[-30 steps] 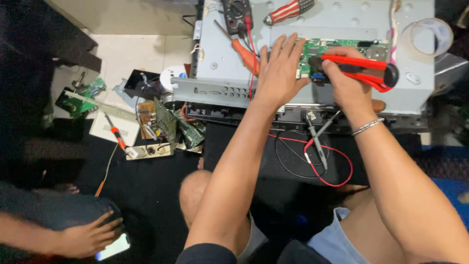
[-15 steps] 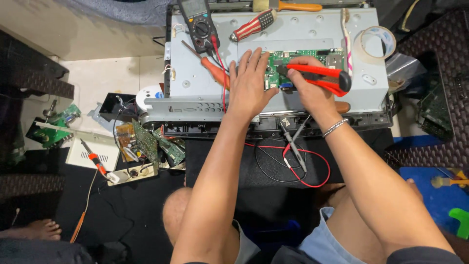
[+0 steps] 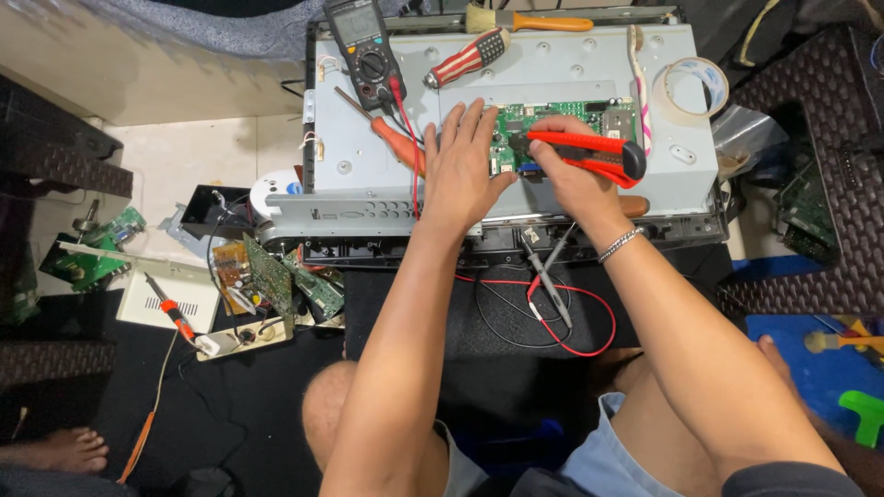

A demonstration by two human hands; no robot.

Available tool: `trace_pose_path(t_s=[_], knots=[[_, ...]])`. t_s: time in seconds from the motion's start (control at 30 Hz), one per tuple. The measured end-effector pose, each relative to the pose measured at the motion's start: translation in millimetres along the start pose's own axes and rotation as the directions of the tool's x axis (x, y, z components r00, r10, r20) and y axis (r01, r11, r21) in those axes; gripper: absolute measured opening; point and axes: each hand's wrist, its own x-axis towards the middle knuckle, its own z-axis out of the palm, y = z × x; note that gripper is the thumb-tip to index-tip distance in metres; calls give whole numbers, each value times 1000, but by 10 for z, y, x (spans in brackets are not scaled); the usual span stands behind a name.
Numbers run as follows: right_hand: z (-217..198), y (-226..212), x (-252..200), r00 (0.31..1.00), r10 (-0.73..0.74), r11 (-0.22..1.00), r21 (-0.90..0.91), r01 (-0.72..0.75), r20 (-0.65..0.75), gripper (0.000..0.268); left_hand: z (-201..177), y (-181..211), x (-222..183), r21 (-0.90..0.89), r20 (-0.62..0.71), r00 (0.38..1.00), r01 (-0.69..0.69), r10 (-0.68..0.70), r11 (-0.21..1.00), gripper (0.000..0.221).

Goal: Repairing a television circuit board by soldering components and testing with a multimeter

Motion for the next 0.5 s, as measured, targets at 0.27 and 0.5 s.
trace_pose_path(t_s=[0.27,0.5], knots=[[8,-4,-11,1000,1,1000,-8,-1,-8,18,-32,23,-3,-3,8,1000,7,-7,1000,90],[3,29,11,997,43,999,-14,-44,-60,15,-25,19,-2,-1,8,1000,10,-10,1000,91]])
